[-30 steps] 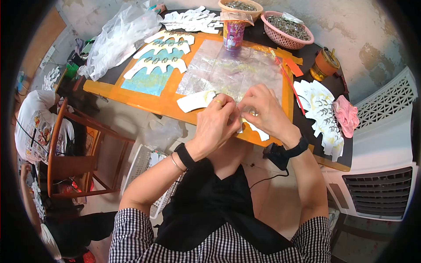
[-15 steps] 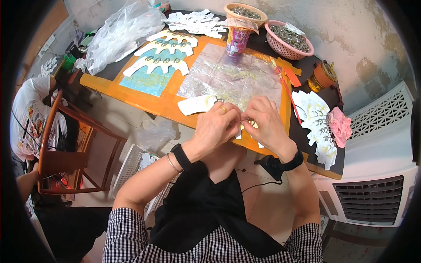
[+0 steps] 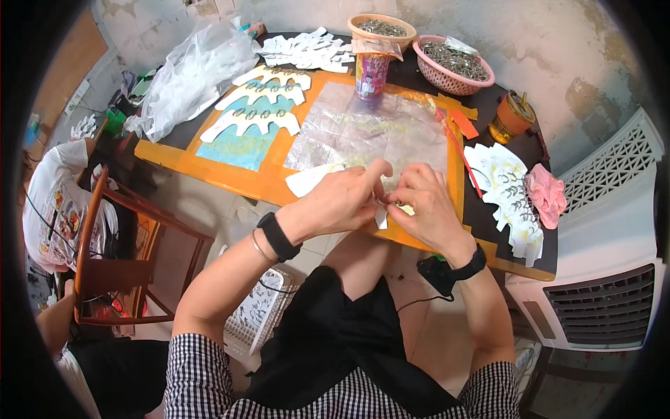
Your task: Installing metal eyelets or rings into a white shoe upper component.
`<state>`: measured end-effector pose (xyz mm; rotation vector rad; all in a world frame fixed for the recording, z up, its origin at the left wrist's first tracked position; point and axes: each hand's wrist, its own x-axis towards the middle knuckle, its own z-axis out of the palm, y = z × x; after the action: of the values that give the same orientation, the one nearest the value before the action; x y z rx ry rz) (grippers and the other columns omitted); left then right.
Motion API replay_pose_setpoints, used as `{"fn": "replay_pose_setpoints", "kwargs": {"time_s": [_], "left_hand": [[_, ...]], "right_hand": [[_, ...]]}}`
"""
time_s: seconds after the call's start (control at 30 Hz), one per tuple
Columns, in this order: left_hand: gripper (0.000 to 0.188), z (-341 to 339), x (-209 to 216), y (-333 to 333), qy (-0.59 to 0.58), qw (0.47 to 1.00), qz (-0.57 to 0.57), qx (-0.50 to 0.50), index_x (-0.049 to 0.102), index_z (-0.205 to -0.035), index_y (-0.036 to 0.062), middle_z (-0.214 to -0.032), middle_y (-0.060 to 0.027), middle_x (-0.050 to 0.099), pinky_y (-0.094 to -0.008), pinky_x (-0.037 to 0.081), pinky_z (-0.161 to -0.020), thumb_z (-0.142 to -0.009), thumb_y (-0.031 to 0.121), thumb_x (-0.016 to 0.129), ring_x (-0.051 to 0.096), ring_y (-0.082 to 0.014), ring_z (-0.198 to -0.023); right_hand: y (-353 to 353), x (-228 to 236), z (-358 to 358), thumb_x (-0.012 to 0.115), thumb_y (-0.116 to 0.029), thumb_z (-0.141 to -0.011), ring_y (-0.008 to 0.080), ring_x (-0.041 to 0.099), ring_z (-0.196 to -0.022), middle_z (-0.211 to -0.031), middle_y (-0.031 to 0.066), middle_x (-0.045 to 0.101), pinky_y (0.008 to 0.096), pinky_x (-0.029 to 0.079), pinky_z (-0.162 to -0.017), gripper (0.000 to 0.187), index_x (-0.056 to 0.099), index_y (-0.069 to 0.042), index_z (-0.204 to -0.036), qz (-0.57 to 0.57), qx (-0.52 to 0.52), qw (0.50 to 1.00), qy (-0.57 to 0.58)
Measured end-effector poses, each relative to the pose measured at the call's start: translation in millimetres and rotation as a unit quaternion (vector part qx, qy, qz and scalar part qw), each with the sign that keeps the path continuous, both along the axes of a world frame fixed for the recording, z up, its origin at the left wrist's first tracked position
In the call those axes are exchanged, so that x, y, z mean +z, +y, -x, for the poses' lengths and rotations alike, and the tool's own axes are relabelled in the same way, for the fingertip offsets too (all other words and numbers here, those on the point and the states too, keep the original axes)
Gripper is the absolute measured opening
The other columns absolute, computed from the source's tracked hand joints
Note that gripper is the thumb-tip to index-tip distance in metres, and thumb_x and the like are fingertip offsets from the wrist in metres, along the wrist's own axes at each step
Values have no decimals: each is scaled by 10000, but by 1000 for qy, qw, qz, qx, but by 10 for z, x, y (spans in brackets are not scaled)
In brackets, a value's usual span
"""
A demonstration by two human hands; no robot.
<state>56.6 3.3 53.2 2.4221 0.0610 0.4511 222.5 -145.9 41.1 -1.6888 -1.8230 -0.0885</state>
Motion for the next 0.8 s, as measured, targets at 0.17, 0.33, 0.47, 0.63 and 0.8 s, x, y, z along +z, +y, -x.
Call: {"fn": "replay_pose_setpoints", "kwargs": {"time_s": [0.17, 0.33, 0.47, 0.63, 0.8], "left_hand": [[441, -155, -56, 101, 11, 998, -60, -9, 488, -1250, 80, -915, -110, 725, -423, 564, -716, -854, 24, 673, 719, -338, -831], [433, -204, 8, 55, 73, 995, -60, 25, 500, -1190, 80, -902, -103, 721, -445, 554, -715, -819, 34, 719, 712, -361, -841], [438, -177, -28, -133, 82, 987, -128, 58, 500, -1134, 77, -910, -103, 705, -447, 548, -691, -786, 62, 764, 701, -355, -878], [466, -53, -128, -311, -12, 980, -172, 95, 498, -1072, 62, -946, -126, 659, -450, 534, -664, -724, 88, 807, 644, -349, -918], [402, -2, -237, -332, -31, 988, -85, 129, 515, -1089, 46, -969, -128, 657, -427, 536, -726, -807, 110, 795, 639, -340, -908]], "right_hand": [[-26, -63, 2, 777, -108, -765, 259, 553, -1130, -930, 44, 617, 409, 400, -956, 68, 765, -63, -814, -4, -18, 1000, 7], [-15, -97, 3, 788, -118, -756, 261, 549, -1132, -933, 49, 620, 415, 400, -965, 84, 767, -58, -811, -1, -24, 999, 32], [-9, -137, -39, 785, -112, -754, 264, 550, -1134, -954, 55, 634, 413, 403, -968, 92, 767, -50, -820, 10, -26, 999, 30], [6, -116, -27, 772, -99, -750, 260, 551, -1127, -966, 58, 640, 414, 404, -975, 89, 755, -42, -816, 1, -25, 999, 26], [16, -42, -26, 762, -92, -748, 254, 557, -1108, -963, 57, 637, 423, 409, -974, 95, 739, -39, -822, 25, -14, 999, 23]]}}
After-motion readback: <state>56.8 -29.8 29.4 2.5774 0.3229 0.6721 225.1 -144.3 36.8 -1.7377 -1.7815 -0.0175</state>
